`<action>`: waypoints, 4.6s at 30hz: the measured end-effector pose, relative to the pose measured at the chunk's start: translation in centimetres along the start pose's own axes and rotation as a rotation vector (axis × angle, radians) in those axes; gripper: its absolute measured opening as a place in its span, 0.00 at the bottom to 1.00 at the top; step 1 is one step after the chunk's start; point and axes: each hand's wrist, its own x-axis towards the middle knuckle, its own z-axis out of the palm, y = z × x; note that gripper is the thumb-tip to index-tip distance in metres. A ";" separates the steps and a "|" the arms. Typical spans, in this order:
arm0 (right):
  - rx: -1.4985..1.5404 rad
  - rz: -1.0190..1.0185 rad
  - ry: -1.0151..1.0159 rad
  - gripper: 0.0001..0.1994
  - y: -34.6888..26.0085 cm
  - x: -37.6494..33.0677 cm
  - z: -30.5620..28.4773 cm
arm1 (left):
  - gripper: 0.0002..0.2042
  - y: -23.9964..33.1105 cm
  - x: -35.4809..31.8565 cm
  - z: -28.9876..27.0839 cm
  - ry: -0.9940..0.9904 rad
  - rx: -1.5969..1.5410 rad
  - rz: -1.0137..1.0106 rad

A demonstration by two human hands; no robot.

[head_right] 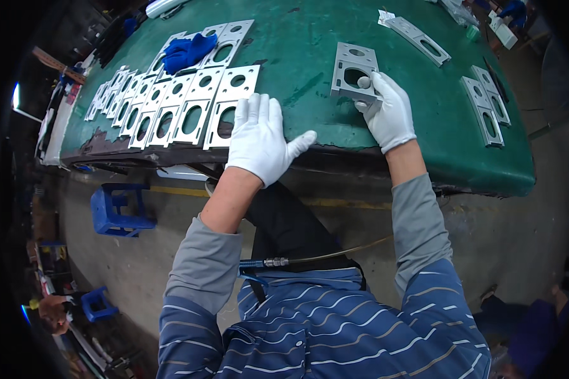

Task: Using a handheld deburring tool to clean the edges of white metal plates and stacking them on a workbench.

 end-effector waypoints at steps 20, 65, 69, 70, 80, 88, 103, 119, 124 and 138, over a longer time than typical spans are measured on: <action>0.512 0.028 -0.056 0.16 -0.6 -1.5 -2.8 | 0.36 8.3 3.2 1.0 0.080 -0.390 0.568; -0.718 0.082 -0.115 0.24 1.0 2.2 3.2 | 0.14 -9.5 -8.7 1.2 0.410 -2.628 -0.635; -1.614 -0.599 0.053 0.26 2.7 3.3 6.6 | 0.14 -9.1 -10.3 1.3 0.356 -2.735 -0.471; -1.909 -0.735 0.107 0.27 3.1 2.8 7.9 | 0.14 -8.7 -10.5 1.0 0.388 -2.731 -0.454; -1.445 -1.030 -0.418 0.33 11.4 -4.2 23.4 | 0.15 -2.1 -12.9 -3.7 0.397 -2.308 -0.808; -1.769 -1.043 -0.056 0.32 9.2 8.3 14.6 | 0.16 -3.7 -15.9 -4.6 0.411 -2.334 -0.760; -1.760 -0.819 -0.915 0.35 10.2 -4.5 13.7 | 0.17 -7.2 -16.0 -4.6 0.457 -2.665 -0.552; -1.572 -0.840 -0.217 0.25 2.2 -1.4 8.4 | 0.18 -4.3 -7.6 -3.7 0.294 -2.638 -0.580; -1.622 -0.850 -0.251 0.32 5.2 -2.5 16.9 | 0.18 -1.1 -10.3 -3.9 0.232 -2.684 -0.419; -1.661 -0.868 -0.108 0.33 7.5 1.3 12.0 | 0.21 -0.4 -18.6 -3.4 0.177 -2.908 -0.432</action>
